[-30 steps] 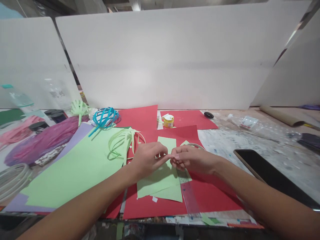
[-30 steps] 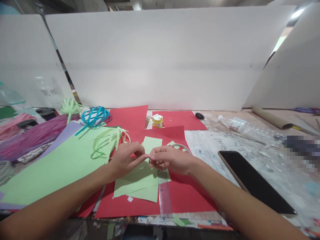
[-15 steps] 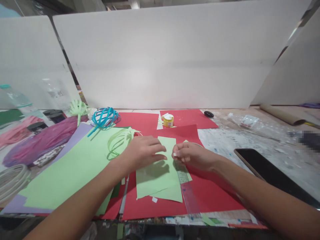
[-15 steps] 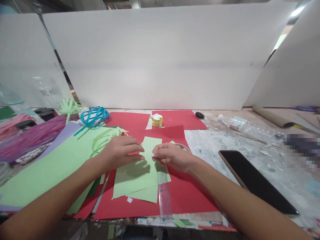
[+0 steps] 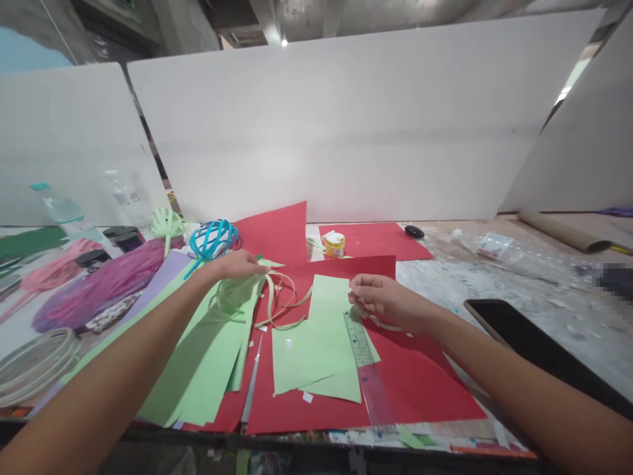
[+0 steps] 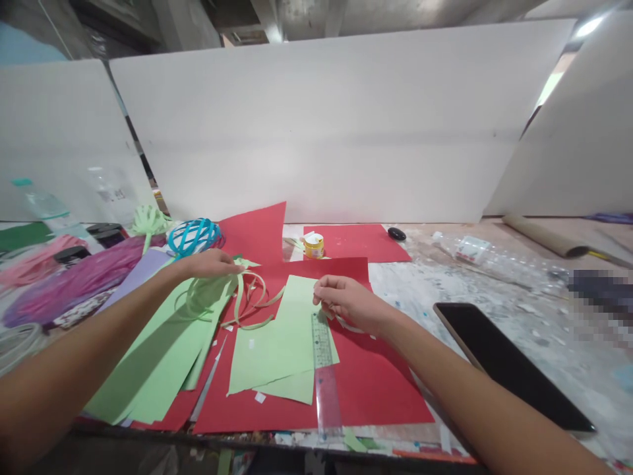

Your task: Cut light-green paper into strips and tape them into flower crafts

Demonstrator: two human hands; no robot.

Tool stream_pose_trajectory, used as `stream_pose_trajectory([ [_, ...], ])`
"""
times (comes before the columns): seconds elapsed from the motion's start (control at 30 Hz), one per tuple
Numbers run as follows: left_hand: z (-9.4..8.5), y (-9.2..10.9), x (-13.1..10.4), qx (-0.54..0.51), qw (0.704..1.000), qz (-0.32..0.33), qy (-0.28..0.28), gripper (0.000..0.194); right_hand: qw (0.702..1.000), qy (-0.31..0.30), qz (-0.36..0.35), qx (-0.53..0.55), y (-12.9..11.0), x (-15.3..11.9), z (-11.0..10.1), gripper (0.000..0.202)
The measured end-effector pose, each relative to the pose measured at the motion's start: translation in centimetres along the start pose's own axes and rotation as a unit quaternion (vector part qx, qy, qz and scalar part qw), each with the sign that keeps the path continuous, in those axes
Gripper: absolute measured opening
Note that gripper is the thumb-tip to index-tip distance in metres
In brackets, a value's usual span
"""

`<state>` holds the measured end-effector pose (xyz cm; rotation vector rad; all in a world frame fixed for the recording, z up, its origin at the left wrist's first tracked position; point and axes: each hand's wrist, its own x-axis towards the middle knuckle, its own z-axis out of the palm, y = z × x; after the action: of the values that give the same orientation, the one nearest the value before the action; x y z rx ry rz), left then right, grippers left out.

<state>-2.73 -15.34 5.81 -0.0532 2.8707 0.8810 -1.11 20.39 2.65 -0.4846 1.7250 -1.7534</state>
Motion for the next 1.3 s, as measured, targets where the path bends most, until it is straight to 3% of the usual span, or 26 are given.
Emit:
stream_pose_trajectory([
  [0.17,0.7,2.5,-1.4,-0.054,0.998,0.032,-0.025,0.043,0.999,0.017,-0.018,-0.037,-0.4,-0.2,-0.1,0.025],
  [0.27,1.4,5.3,-2.7,-0.164,0.983,0.072,0.028,0.038,0.992,0.055,-0.097,-0.065,-1.7,-0.6,0.5,0.024],
  [0.37,3.2,8.6,-4.6,-0.234,0.960,0.125,0.086,0.031,0.972,0.090,-0.177,-0.127,-3.5,-1.1,1.7,0.026],
  [0.53,6.8,11.9,-7.1,-0.321,0.927,0.178,0.082,0.026,0.966,0.068,-0.209,-0.134,-4.7,-0.6,3.3,0.021],
  [0.67,8.9,11.9,-7.5,-0.398,0.904,0.138,0.079,0.026,0.967,0.073,-0.221,-0.101,-3.4,0.4,3.5,0.021],
  [0.77,9.6,11.3,-7.4,-0.447,0.887,0.117,0.008,0.025,0.951,0.105,-0.249,-0.151,-2.7,0.4,3.5,0.016],
  [0.87,9.7,10.9,-7.4,-0.413,0.904,0.102,-0.038,0.024,0.932,0.114,-0.268,-0.217,-2.8,-0.1,3.7,0.010],
  [0.97,9.5,10.8,-7.5,-0.372,0.924,0.089,-0.008,0.026,0.914,0.124,-0.273,-0.274,-3.2,-0.8,4.0,0.005],
  [1.1,9.6,11.0,-7.8,-0.360,0.929,0.071,0.050,0.030,0.883,0.161,-0.265,-0.353,-3.5,-1.4,4.6,0.009],
  [1.3,10.1,11.3,-8.4,-0.375,0.924,0.074,0.027,0.033,0.871,0.172,-0.225,-0.402,-3.3,-1.2,4.8,0.011],
])
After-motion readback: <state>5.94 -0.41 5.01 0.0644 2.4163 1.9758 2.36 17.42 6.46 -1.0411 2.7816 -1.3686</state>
